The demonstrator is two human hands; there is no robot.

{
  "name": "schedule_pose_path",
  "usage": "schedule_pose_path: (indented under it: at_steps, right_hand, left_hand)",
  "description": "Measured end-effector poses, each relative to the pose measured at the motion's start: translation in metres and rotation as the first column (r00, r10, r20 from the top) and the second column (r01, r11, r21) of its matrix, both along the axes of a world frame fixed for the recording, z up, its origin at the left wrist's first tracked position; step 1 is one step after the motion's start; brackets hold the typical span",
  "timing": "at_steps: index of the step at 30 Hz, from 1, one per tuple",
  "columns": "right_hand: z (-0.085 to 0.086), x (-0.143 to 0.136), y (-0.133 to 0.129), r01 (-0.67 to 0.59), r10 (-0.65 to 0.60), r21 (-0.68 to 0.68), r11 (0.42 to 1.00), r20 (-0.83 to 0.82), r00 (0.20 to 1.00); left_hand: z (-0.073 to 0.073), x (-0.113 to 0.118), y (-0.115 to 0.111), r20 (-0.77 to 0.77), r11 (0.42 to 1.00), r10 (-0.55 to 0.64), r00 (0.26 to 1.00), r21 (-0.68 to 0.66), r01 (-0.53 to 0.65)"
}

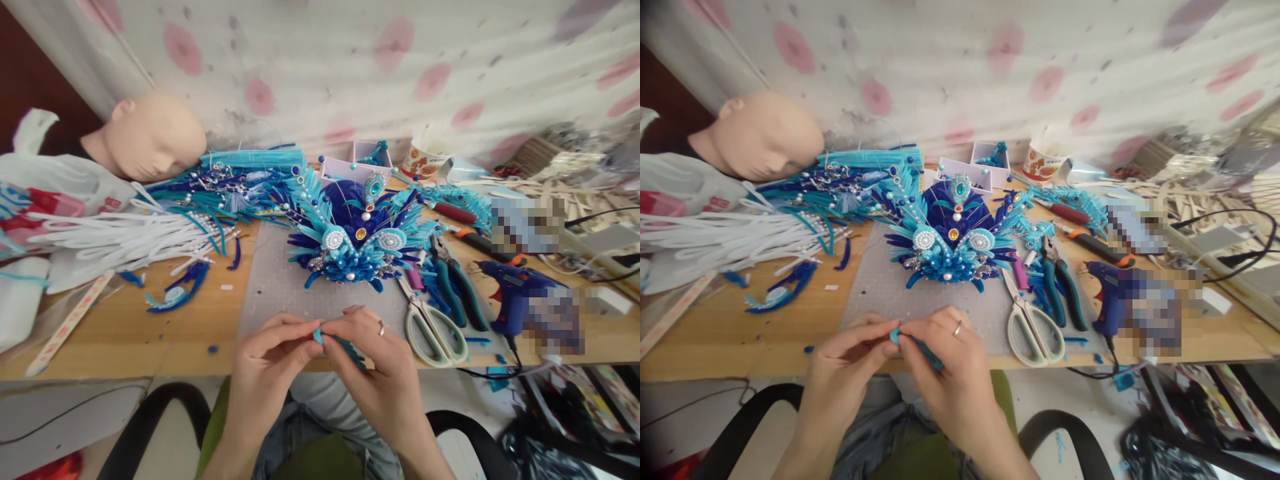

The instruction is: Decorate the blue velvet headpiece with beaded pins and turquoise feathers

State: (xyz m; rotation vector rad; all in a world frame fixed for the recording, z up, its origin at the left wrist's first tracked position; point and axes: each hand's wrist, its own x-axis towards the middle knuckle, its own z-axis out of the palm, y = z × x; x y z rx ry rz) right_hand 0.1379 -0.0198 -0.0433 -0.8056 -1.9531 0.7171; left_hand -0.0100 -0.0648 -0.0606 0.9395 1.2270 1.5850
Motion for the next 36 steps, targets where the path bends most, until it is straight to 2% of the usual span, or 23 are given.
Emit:
schedule_pose_path:
  at_steps: [6,12,16,19,23,27,30,36]
  right_hand:
    - [-0.001,0.001,-0.003,-0.030,0.030,-0.038,0.999,0.006,1.000]
    - [-0.004,0.001,-0.001,-0.021,0.022,-0.050,0.999,0.019,1.000]
    - [-0.005,0.008,0.002,-0.010,0.011,-0.088,0.996,0.019,1.000]
    - [-0.005,0.014,0.003,-0.028,0.036,-0.144,0.989,0.049,0.998]
    - [-0.006,0.020,0.002,0.017,0.009,-0.254,0.967,0.099,0.995]
    - [-0.006,0.024,0.001,0.012,0.029,-0.233,0.972,0.168,0.985]
    - [-0.003,0.027,-0.001,0.014,0.026,-0.207,0.978,0.190,0.981]
    - [0.001,0.027,-0.001,0.057,-0.028,-0.129,0.990,0.210,0.977]
  left_hand:
    - [-0.004,0.005,0.002,-0.111,0.994,0.109,0.988,0.022,-0.107]
    - [-0.010,0.011,0.004,-0.102,0.990,0.142,0.985,0.032,-0.140]
    - [-0.006,0.004,0.007,-0.077,0.999,0.028,0.997,0.024,-0.026]
    - [-0.001,-0.002,0.009,-0.085,0.997,-0.070,0.994,-0.029,0.067]
    - [0.001,-0.005,0.012,-0.078,0.986,-0.109,0.991,-0.133,0.098]
    - [-0.003,-0.005,0.015,-0.007,0.970,-0.192,0.981,-0.150,0.189]
    - [-0.004,-0.005,0.016,-0.093,0.976,-0.196,0.976,-0.119,0.184]
    - [-0.002,0.001,0.015,-0.324,0.995,-0.094,0.942,0.011,0.103]
